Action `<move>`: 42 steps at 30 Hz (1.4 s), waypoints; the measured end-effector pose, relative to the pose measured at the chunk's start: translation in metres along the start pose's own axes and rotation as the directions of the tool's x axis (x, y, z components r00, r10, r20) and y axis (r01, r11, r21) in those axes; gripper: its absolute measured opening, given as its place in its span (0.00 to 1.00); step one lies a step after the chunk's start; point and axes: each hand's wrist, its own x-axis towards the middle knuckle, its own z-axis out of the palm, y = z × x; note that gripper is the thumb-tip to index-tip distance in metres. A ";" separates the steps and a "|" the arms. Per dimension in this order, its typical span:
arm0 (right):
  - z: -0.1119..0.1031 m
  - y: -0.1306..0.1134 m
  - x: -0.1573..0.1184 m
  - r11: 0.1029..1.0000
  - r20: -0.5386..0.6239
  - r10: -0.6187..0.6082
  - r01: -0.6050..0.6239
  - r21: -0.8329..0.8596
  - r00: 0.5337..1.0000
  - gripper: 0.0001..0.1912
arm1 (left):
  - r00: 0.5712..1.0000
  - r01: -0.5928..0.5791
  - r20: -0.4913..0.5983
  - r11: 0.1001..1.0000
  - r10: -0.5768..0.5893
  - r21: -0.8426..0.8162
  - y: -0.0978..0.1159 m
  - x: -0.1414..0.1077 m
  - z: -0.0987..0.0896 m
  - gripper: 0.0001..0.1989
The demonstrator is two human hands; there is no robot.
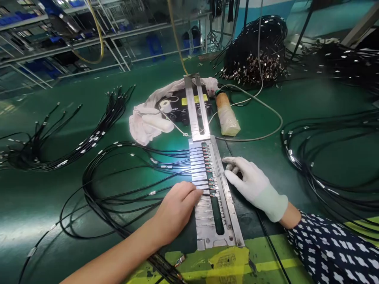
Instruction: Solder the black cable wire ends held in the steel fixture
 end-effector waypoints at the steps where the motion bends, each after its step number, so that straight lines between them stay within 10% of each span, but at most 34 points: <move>1: 0.000 0.000 0.000 1.000 0.002 -0.002 0.002 0.001 1.000 0.13 | 1.000 -0.003 0.000 1.000 0.003 0.019 -0.001 0.002 0.002 0.09; 29: 0.000 0.002 0.002 1.000 0.015 -0.017 0.017 -0.006 1.000 0.12 | 0.988 0.066 0.145 0.995 -0.055 -0.076 0.005 -0.017 -0.010 0.20; 33: 0.001 0.004 -0.008 0.998 0.014 -0.064 0.064 -0.019 0.998 0.13 | 0.935 0.244 0.327 0.916 -0.135 -0.320 0.015 -0.035 -0.049 0.14; 37: 0.000 0.000 -0.011 0.996 0.035 -0.045 0.047 -0.069 0.998 0.13 | 0.772 0.419 0.603 0.875 -0.203 -0.243 0.029 -0.066 -0.077 0.10; 42: -0.001 -0.002 -0.009 0.997 0.039 -0.038 0.041 -0.064 0.998 0.14 | 0.769 0.412 0.540 0.911 -0.342 -0.011 0.038 -0.092 -0.081 0.14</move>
